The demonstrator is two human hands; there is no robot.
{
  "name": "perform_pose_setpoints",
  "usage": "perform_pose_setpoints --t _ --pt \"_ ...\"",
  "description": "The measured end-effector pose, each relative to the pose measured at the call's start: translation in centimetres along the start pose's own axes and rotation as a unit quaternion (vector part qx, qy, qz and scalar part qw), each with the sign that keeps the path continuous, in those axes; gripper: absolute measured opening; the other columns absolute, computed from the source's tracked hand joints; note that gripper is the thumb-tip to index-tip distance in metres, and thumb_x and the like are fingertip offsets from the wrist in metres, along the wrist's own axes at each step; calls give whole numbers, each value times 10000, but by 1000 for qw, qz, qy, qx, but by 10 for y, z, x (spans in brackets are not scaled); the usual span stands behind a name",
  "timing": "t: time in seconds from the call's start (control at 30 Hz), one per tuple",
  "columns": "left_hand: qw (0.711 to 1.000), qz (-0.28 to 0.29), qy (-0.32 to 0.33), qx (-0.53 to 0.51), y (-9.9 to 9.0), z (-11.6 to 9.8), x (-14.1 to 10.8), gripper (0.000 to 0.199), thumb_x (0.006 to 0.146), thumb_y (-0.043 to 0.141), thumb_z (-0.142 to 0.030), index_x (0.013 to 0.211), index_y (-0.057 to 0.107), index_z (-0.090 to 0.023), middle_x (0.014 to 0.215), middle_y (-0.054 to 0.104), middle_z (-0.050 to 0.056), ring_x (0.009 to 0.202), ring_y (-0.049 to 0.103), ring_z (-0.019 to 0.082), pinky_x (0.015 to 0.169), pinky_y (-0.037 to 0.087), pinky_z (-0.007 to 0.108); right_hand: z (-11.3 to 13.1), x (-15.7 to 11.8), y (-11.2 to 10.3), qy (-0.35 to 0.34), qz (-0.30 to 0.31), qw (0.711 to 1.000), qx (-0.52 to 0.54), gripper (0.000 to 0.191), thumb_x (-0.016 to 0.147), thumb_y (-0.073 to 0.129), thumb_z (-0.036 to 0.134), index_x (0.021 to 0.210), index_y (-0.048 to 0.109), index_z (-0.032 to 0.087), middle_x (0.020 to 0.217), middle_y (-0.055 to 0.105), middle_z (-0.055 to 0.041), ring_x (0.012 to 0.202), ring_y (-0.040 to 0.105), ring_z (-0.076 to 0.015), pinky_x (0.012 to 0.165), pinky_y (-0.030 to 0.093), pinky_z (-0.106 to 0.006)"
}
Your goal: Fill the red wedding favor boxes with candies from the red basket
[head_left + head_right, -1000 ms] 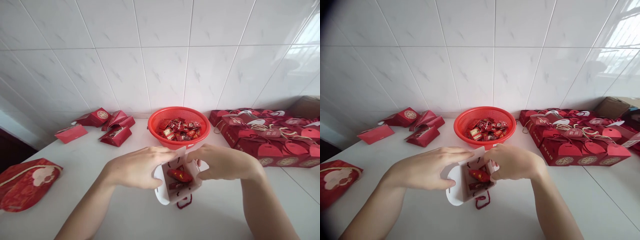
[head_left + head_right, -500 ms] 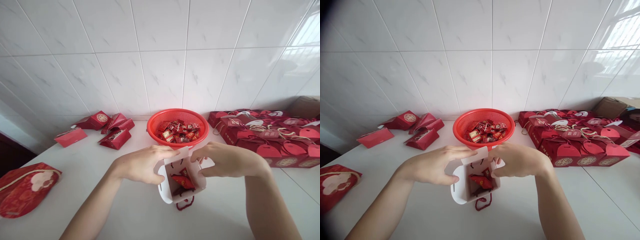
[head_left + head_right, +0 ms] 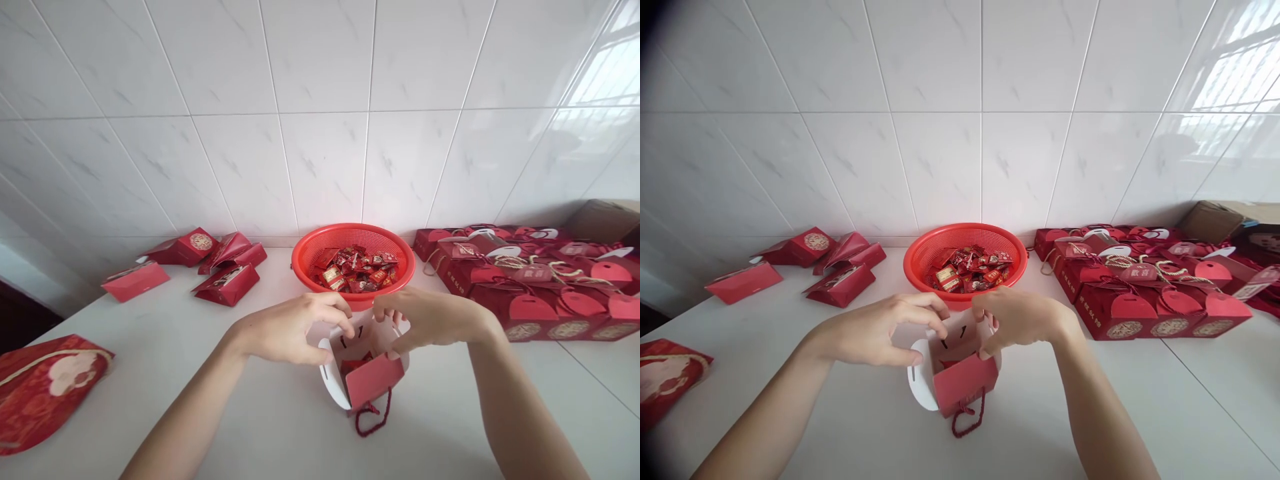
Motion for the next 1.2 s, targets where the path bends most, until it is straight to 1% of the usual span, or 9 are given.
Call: perform_pose_setpoints --t 0.17,0.33,0.4,0.5,0.57,0.7,0.87,1.03,1.2 --pt "997 2 59 -44 8 -4 6 95 854 671 -219 929 729 -210 1066 691 35 974 655 193 892 495 292 8 9 3 29 7 998 -49 212 711 694 211 826 516 221 890 609 -15 777 556 -178 517 343 -251" --pt "996 43 54 -59 23 -3 12 330 833 759 -434 1081 728 -219 1096 723 52 950 671 215 820 505 292 7 12 3 31 -23 994 -98 255 720 711 226 827 480 219 883 589 -14 755 520 -163 526 308 -248" --pt "996 55 47 -45 28 -2 16 360 819 771 -413 1124 725 -229 1131 725 57 995 674 230 817 500 289 6 14 4 28 -25 993 -113 260 721 713 229 820 473 218 880 591 -14 753 518 -163 532 307 -252" --pt "998 58 21 -13 34 -2 20 254 849 720 -324 1086 734 -235 1084 729 39 958 678 217 782 491 283 8 18 7 9 -22 992 -122 228 720 686 190 797 474 216 825 583 -3 700 500 -150 523 296 -258" --pt "999 34 -11 1 34 -3 22 234 833 723 -318 1051 729 -233 1086 715 31 911 674 207 748 488 284 11 18 9 -14 -12 994 -111 191 727 671 187 805 499 216 815 588 -1 683 508 -147 515 295 -256" --pt "998 -14 -59 22 33 -7 22 256 779 771 -369 990 705 -241 1159 666 39 989 652 241 777 489 307 17 12 6 -78 22 995 -57 201 745 684 219 912 572 222 899 648 -10 778 593 -170 548 357 -239" --pt "991 -57 -112 49 36 -5 20 417 708 822 -424 1045 649 -248 1111 617 39 1005 626 266 792 489 334 15 7 1 -67 36 997 -1 373 787 670 241 1140 554 216 907 705 -20 842 654 -197 599 432 -244" --pt "998 -25 -54 -15 39 3 25 441 759 790 -422 1161 661 -291 1286 573 42 1166 596 279 941 484 351 15 14 6 -101 71 991 -43 126 766 644 192 880 697 187 841 710 -21 791 651 -181 629 451 -255" --pt "998 14 -35 -44 43 13 32 432 781 769 -488 1151 669 -289 1266 603 50 1154 599 278 943 483 351 14 17 5 -94 77 991 -52 205 776 627 197 939 752 191 807 719 -19 734 644 -173 616 448 -258"
Point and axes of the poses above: each hand's wrist, its own x-axis towards the middle knuckle, its own y-axis out of the palm, z = x × y, the point moved 2 cm from there along x, towards the middle knuckle
